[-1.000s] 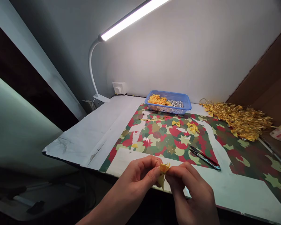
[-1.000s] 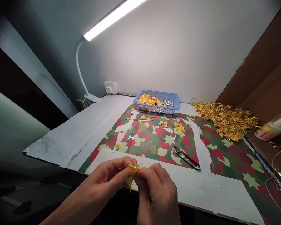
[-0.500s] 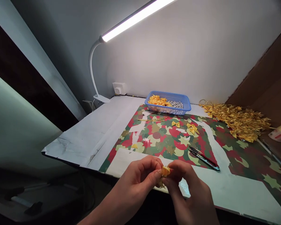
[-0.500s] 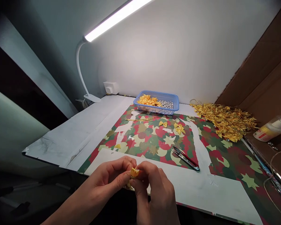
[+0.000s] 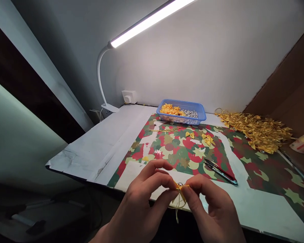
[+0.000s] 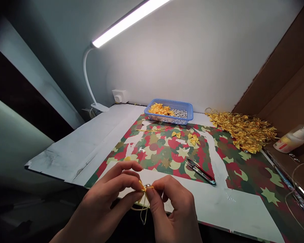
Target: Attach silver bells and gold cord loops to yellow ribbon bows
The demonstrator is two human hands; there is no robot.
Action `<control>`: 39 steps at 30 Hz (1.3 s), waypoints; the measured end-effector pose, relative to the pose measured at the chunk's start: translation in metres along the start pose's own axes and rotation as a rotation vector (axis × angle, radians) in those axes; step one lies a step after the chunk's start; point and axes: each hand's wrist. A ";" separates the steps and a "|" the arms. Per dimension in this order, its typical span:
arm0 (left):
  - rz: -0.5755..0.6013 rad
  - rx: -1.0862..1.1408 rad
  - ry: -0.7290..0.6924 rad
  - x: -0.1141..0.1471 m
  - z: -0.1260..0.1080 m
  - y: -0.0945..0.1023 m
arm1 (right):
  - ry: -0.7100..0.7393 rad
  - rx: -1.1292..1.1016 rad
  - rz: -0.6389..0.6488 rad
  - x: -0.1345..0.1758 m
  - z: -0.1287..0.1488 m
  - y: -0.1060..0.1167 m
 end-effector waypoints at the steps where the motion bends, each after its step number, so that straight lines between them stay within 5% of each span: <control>1: 0.000 0.007 -0.012 0.000 0.000 0.000 | 0.018 -0.006 -0.014 0.001 0.001 -0.001; 5: -0.032 -0.026 -0.141 0.002 0.001 -0.005 | 0.025 -0.071 -0.081 0.000 0.004 -0.002; 10: -0.042 -0.099 -0.246 0.005 0.003 -0.012 | -0.251 -0.218 -0.057 -0.002 0.008 -0.002; 14: -0.019 0.058 -0.108 0.002 0.001 -0.008 | -0.334 -0.300 -0.092 -0.001 0.010 -0.005; 20: 0.173 0.511 0.269 0.001 -0.004 0.003 | -0.262 -0.314 -0.122 0.000 0.012 -0.007; 30: 0.150 0.411 0.152 -0.004 -0.003 0.000 | -0.301 -0.296 -0.094 0.001 0.011 -0.012; 34: 0.231 0.518 0.386 -0.005 -0.003 0.004 | -0.113 -0.129 -0.152 0.002 -0.001 -0.012; 39: 0.162 0.465 0.348 -0.004 -0.002 0.005 | 0.392 0.353 -0.261 -0.002 -0.005 -0.003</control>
Point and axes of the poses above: each hand's wrist, its own x-axis away from the middle knuckle, its own y-axis out of the back of the hand, z = x × y
